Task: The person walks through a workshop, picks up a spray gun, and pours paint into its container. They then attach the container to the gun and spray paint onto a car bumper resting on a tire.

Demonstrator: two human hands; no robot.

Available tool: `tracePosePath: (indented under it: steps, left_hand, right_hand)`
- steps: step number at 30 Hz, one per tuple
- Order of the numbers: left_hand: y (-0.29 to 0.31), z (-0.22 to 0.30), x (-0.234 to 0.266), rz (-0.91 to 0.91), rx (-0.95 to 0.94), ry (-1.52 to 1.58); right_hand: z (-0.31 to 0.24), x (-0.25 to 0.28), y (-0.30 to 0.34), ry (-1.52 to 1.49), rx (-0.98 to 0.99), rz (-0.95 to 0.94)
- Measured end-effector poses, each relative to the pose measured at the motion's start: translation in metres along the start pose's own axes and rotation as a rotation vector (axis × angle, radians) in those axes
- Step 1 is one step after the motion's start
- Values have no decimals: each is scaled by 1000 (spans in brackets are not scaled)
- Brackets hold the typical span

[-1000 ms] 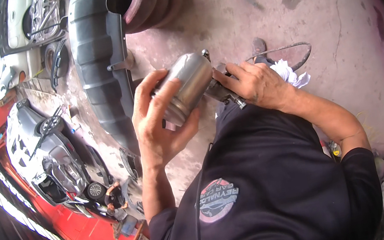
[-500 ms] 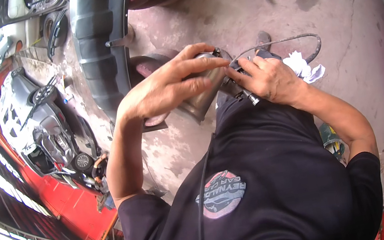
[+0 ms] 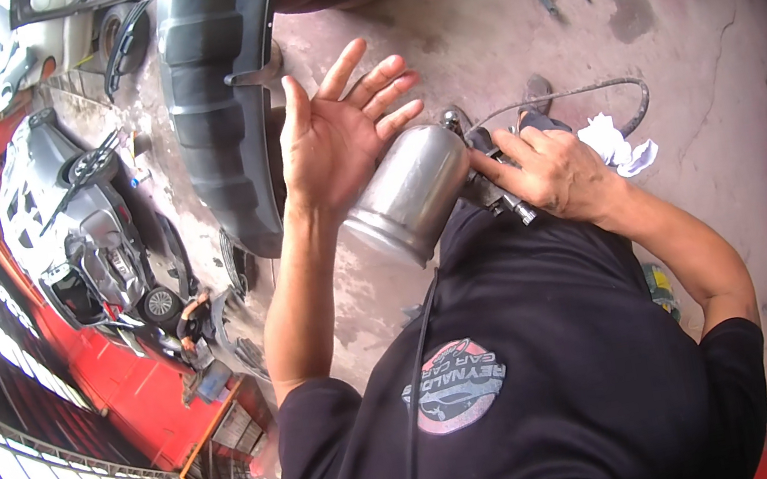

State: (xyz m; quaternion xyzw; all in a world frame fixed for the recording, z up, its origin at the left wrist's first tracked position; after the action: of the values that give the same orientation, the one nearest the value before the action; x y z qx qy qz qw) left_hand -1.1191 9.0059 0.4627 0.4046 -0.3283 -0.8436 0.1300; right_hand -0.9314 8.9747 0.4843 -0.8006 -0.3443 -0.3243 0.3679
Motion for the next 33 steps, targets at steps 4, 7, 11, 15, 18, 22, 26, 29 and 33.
tracePosePath:
  steps: [4,7,11,15,18,22,26,29,33]
  left_hand:
    - [3,5,-4,-50,-37,117]
    - [7,6,-3,-70,-64,140]
    - [9,8,-6,-39,-93,202]
    - [12,7,-17,-146,-131,183]
    - [20,0,-27,-339,-202,31]
    - [19,-12,-16,-301,-218,-226]
    - [19,-24,-2,-68,-179,-122]
    - [27,-25,-4,-23,-280,-38]
    - [39,-20,-7,22,-407,89]
  right_hand:
    - [7,-1,1,3,-35,-32]
    - [7,-3,-4,-50,-39,-21]
    - [9,-2,-3,-28,-21,-23]
    - [11,3,-4,-33,-30,20]
    - [14,0,-5,-51,-40,31]
    - [16,1,-8,-75,-71,16]
    - [19,0,-13,-119,-92,14]
    - [20,-3,-14,-155,-108,50]
    - [20,-13,-17,-138,-124,-6]
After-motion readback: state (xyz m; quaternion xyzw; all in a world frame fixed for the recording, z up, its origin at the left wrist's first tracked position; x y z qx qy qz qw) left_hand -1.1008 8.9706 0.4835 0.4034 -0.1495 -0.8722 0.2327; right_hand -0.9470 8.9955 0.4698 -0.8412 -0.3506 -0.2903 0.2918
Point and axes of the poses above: each hand's wrist, its own y-axis away from the middle knuckle, its own x-axis out of the back of the hand, z = x × y, the point moved 10 cm from there along -y, towards the middle knuckle, and after that the axes turned 10 degrees about z, right-handed, at the moved point
